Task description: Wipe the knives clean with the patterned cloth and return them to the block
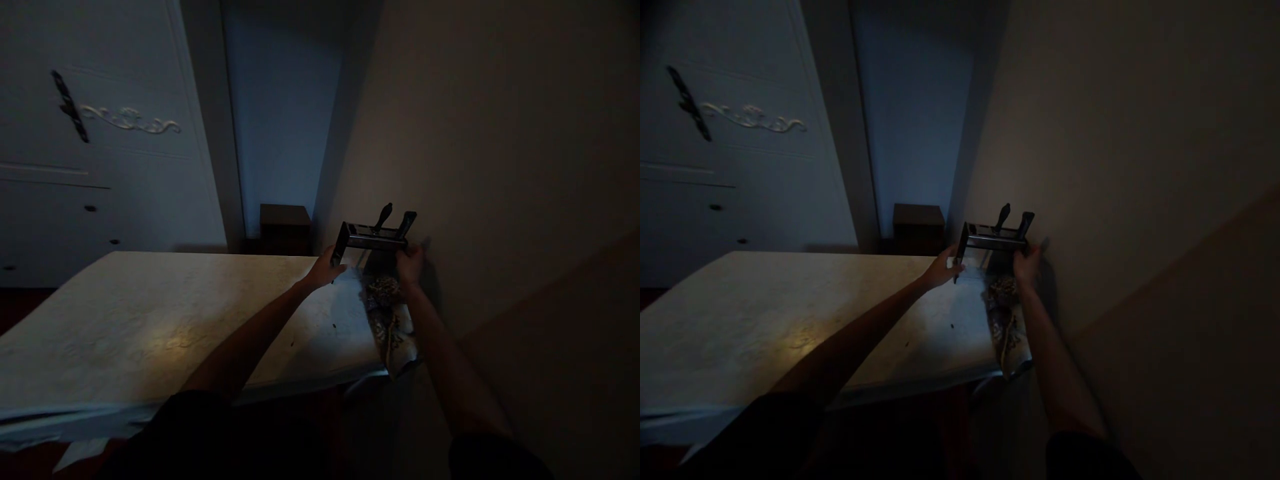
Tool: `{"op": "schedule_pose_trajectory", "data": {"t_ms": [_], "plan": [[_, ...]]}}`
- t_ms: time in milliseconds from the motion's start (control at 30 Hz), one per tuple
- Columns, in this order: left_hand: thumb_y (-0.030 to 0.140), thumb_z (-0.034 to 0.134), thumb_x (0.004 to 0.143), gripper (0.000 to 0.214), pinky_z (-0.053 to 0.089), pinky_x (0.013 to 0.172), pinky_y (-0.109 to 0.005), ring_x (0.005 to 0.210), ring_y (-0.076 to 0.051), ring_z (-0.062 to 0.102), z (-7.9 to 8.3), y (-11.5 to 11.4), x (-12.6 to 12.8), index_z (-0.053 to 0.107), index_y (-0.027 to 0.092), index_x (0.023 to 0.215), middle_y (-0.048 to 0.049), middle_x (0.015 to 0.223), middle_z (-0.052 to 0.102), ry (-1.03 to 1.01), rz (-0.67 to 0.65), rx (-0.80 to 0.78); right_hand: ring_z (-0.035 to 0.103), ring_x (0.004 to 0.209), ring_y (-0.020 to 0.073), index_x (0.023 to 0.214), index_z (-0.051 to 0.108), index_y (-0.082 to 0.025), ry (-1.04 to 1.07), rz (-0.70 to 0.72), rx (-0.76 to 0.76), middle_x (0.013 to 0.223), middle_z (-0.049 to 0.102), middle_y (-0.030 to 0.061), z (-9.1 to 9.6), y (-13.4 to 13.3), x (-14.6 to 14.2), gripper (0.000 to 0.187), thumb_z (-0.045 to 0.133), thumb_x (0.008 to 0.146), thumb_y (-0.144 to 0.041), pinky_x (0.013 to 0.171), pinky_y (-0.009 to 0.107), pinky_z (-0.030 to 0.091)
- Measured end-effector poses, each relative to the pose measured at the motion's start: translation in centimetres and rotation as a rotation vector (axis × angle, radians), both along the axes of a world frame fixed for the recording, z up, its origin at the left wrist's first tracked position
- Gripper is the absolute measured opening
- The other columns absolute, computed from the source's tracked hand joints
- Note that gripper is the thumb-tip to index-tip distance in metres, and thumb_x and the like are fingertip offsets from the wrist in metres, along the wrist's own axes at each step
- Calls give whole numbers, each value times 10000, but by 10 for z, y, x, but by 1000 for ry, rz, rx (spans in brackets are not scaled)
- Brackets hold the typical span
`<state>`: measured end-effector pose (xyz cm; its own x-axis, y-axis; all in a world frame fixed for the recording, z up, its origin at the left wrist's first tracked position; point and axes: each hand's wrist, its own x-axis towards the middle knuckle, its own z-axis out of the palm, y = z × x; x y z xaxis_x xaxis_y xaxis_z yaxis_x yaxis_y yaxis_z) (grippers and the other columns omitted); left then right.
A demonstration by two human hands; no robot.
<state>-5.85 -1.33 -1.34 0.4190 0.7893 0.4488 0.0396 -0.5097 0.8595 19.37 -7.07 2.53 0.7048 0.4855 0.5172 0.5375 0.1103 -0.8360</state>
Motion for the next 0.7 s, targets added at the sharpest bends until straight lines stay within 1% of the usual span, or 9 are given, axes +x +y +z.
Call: {"op": "schedule_pose_trajectory", "data": {"t_ms": [33, 67, 100, 167, 267, 400, 500, 600, 700], "plan": [[255, 719, 753, 597, 421, 1070, -440, 1260, -293, 520, -8, -2, -11, 540, 145, 1312, -147, 1334, 568, 35, 38, -14, 533, 1132, 263, 1127, 495, -162, -2, -51, 23, 1146, 567, 124, -3, -7, -12, 500, 572, 649, -287, 1018, 447, 401], [252, 711, 761, 548, 457, 1033, -439, 1242, -294, 536, -17, -4, -22, 563, 148, 1278, -150, 1319, 576, 61, 81, -41, 520, 1162, 255, 1159, 478, -162, -17, -67, 48, 1202, 543, 133, -7, -15, -26, 521, 564, 661, -286, 1037, 440, 390], [254, 707, 765, 505, 497, 984, -430, 1211, -293, 561, -26, -7, -34, 582, 148, 1243, -157, 1300, 586, 77, 116, -71, 515, 1179, 244, 1182, 467, -164, -41, -31, 70, 1238, 528, 137, -12, -21, -42, 528, 555, 675, -283, 1042, 428, 393], [263, 694, 777, 420, 559, 871, -390, 1110, -279, 628, -43, -13, -59, 614, 141, 1171, -168, 1245, 617, 81, 137, -110, 523, 1174, 228, 1172, 476, -176, -75, 102, 78, 1243, 534, 127, -26, -33, -77, 493, 540, 694, -279, 1027, 414, 414], [264, 659, 794, 297, 583, 762, -337, 938, -230, 690, -61, -24, -98, 642, 136, 1061, -149, 1136, 670, 70, 142, -110, 573, 1084, 223, 1089, 507, -193, -26, 346, 19, 1147, 589, 108, -53, -41, -130, 409, 526, 687, -265, 960, 419, 467], [248, 602, 812, 204, 566, 758, -301, 872, -184, 689, -70, -35, -150, 657, 141, 977, -106, 1043, 703, 99, 171, -107, 605, 1033, 222, 1082, 525, -214, 43, 615, -119, 1086, 631, 90, -96, -39, -188, 409, 530, 674, -237, 926, 418, 490], [244, 597, 798, 189, 550, 776, -298, 852, -174, 680, -72, -38, -187, 670, 145, 942, -88, 1003, 714, 121, 213, -121, 615, 1042, 217, 1083, 536, -223, 91, 747, -194, 1094, 648, 82, -121, -31, -225, 418, 547, 665, -230, 931, 409, 494], [240, 583, 788, 179, 538, 776, -297, 803, -165, 674, -76, -36, -217, 670, 145, 913, -74, 935, 717, 87, 268, -169, 630, 1002, 207, 1037, 559, -216, 90, 813, -215, 1068, 664, 76, -133, -19, -257, 361, 563, 680, -272, 946, 403, 493], [242, 558, 789, 185, 530, 698, -271, 723, -150, 666, -79, -31, -235, 659, 138, 903, -67, 877, 706, 4, 319, -254, 638, 957, 207, 971, 599, -213, 55, 854, -234, 1014, 680, 67, -135, -4, -284, 292, 566, 696, -306, 950, 400, 490]]}}
